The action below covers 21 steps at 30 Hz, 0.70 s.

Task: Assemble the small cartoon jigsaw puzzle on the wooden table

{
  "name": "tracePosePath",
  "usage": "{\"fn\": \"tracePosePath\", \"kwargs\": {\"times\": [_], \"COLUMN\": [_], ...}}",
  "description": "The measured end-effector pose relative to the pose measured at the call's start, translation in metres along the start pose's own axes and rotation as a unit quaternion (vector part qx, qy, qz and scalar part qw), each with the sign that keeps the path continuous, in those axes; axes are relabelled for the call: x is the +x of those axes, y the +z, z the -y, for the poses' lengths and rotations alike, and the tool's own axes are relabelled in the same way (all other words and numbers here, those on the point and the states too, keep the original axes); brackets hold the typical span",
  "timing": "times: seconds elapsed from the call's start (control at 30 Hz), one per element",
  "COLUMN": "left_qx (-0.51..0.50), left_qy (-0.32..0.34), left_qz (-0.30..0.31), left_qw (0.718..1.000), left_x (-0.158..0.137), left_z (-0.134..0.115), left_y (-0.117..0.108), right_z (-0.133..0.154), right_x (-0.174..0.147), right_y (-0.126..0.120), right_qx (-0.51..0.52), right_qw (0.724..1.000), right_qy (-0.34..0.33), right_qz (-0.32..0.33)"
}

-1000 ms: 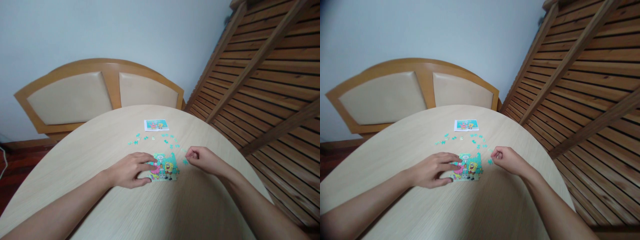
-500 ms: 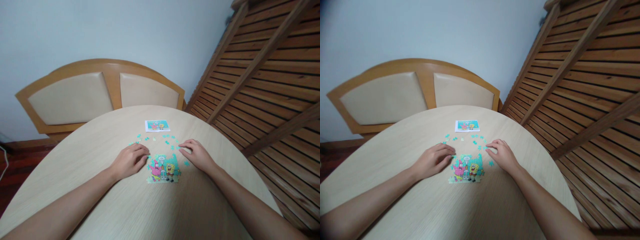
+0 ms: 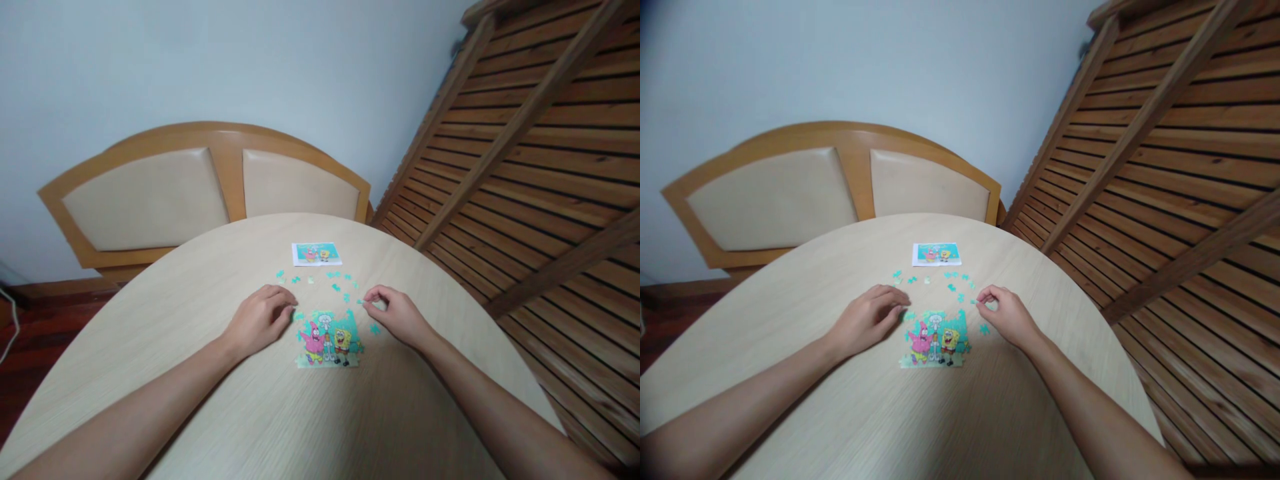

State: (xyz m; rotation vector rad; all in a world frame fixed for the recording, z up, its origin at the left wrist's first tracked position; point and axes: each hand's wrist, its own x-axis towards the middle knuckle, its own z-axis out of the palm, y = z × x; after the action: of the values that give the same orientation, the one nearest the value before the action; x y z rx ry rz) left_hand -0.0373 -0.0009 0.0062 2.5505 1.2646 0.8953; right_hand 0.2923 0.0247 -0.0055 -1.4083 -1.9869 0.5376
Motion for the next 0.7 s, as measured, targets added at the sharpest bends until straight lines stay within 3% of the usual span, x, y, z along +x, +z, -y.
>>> {"fn": "tracePosePath", "kwargs": {"times": [0.17, 0.33, 0.7], "left_qx": [0.050, 0.076, 0.066], "left_qy": [-0.049, -0.062, -0.058], "left_qz": [-0.055, -0.043, -0.033], "left_qw": [0.996, 0.994, 0.996], "left_x": [-0.001, -0.002, -0.001], "left_z": [0.012, 0.020, 0.020], "left_y": [0.004, 0.009, 0.009], "right_z": [-0.005, -0.006, 0.018], "right_x": [0.002, 0.003, 0.030], "right_y": [-0.001, -0.001, 0.008], "right_qx": [0.009, -0.011, -0.081], "right_qw": [1.000, 0.999, 0.996], "right_qy": [-0.016, -0.045, -0.017], "right_qz": [-0.003, -0.007, -0.042]}}
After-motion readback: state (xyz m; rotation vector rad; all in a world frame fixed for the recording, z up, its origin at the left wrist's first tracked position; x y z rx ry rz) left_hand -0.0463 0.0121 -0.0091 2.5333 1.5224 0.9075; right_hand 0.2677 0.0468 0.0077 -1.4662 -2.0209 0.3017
